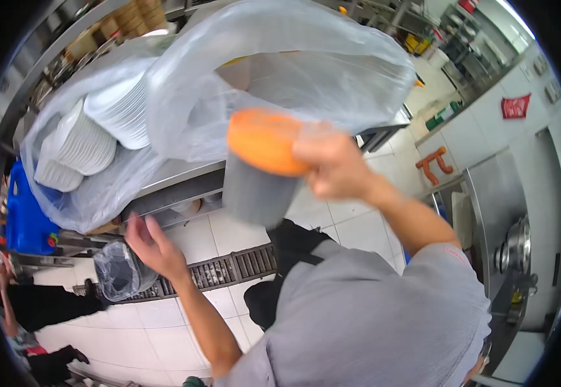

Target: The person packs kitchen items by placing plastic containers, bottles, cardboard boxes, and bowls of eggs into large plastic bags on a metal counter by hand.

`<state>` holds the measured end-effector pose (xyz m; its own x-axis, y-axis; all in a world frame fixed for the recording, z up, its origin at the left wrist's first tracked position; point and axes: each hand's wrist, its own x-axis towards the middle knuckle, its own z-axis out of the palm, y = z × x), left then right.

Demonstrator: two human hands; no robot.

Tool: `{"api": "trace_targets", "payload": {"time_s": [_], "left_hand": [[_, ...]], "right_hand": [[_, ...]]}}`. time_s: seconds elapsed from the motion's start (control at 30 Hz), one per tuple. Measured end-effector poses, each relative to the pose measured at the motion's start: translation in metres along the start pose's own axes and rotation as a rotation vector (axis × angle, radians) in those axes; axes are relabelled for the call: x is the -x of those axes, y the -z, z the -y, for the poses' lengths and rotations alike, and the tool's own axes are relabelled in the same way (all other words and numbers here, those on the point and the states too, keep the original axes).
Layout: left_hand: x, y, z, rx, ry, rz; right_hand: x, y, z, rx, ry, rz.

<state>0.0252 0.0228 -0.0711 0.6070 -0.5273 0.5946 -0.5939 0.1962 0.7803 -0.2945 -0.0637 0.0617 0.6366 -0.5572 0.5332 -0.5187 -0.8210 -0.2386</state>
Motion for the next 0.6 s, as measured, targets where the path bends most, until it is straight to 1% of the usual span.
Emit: {"api": "trace_targets", "payload": {"time_s": [0.03,0.07,0.1,0.13,0.17,0.2,0.27,0.33,0.37,0.43,0.5,0.57,0.6], "left_hand": [[-0.034,-0.021,-0.048,-0.078,-0.128,0.038],[-0.066,-0.049,-0.085,-0.036,-0.419,0.037],[-0.088,-0.079,-0.12,-0.076,-0.621,0.053],[-0.105,-0.117,-0.157,0.007,-0.705,0.073],[-0.123,-0.151,-0.181,-0.046,-0.835,0.1],[-0.138,-0.188,-0.198,-0.18,-0.942,0.053],[-0.163,-0.243,-0.221,-0.384,-1.118,-0.051],[-0.195,-0.296,-0.224,-0.627,-0.943,0.279],[-0.222,-0.321,-0.211,-0.79,-0.65,0.648],[-0.289,-0.348,-0.18,-0.375,-0.928,0.315],[-0.286,-0.306,-0.242,-0.172,-0.977,0.114],[-0.287,-0.281,-0.279,0.048,-0.849,0.177],[-0.286,-0.271,-0.286,0.032,-0.85,0.166]], "right_hand": [[-0.005,0.022,-0.018,0.087,-0.009,-0.046],[-0.012,0.038,-0.035,0.202,-0.003,-0.041],[-0.016,0.049,-0.052,0.312,0.002,-0.042],[-0.022,0.055,-0.071,0.307,-0.005,-0.047],[-0.03,0.054,-0.092,0.386,0.085,-0.082],[-0.034,0.05,-0.108,0.459,0.168,-0.121],[-0.043,0.039,-0.13,0.459,0.163,-0.086],[-0.05,0.024,-0.153,0.467,0.136,-0.066],[-0.053,0.016,-0.166,0.439,0.139,-0.029],[-0.062,0.009,-0.195,0.397,0.114,0.001],[-0.073,0.002,-0.229,0.375,0.031,-0.083],[-0.094,0.016,-0.256,0.391,-0.072,0.035],[-0.105,0.022,-0.259,0.382,-0.055,0.031]]}}
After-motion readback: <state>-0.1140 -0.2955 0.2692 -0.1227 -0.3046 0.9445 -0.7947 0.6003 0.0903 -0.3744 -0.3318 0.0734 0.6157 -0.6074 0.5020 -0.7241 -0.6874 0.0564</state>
